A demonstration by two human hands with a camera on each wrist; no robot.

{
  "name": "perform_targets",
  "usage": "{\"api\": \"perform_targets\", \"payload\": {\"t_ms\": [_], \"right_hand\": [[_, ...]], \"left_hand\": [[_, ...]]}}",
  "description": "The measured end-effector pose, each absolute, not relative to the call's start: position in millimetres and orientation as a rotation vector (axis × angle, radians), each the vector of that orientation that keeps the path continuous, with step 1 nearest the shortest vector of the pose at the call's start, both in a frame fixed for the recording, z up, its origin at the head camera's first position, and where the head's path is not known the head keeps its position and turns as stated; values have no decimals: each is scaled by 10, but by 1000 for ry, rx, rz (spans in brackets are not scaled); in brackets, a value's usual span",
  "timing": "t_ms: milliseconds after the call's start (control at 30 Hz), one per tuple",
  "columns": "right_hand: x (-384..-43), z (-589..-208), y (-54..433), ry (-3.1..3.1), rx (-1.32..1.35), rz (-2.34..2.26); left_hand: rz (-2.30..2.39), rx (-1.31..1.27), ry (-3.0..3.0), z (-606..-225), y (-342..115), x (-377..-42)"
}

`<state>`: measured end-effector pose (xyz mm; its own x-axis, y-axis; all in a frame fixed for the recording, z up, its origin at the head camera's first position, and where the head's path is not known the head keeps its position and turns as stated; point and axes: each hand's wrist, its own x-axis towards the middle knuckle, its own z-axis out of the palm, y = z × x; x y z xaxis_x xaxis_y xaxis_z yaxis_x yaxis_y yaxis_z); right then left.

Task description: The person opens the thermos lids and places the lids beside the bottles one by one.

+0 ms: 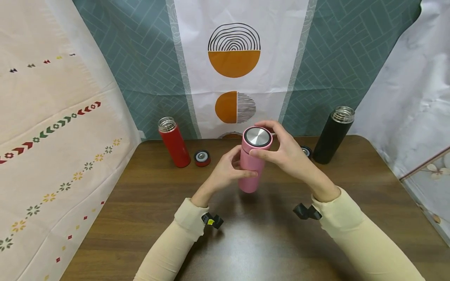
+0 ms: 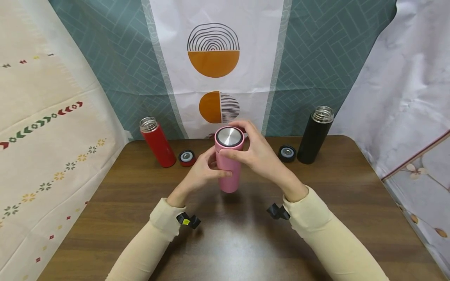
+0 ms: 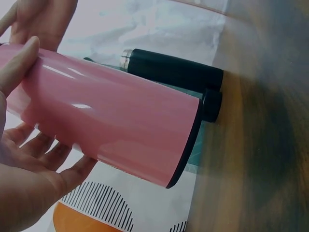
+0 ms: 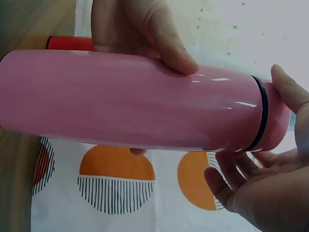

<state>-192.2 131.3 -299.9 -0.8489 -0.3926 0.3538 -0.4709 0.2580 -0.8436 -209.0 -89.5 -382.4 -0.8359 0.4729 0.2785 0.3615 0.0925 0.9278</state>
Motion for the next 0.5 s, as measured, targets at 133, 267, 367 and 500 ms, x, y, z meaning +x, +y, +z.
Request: {"api": "perform_targets", "payload": {"t_ms": [133,267,367,500], "right_hand": [[-1940,-2984,1313,-2432,853,1675],[-1968,-2951,1337,-2435,902,1768],[-1987,-2927,1370,-2413,983,1947],[-2012,-2921,1406,-2382,1089,2122]], "left_hand": [[1876,862,2249,-3831,-896,-2097],[1881,858,2227,-3828,-899,-2101],[1879,877,2189,-3823,-900,-2098],[1871,924,2142,-3823,-896,-2094]]}}
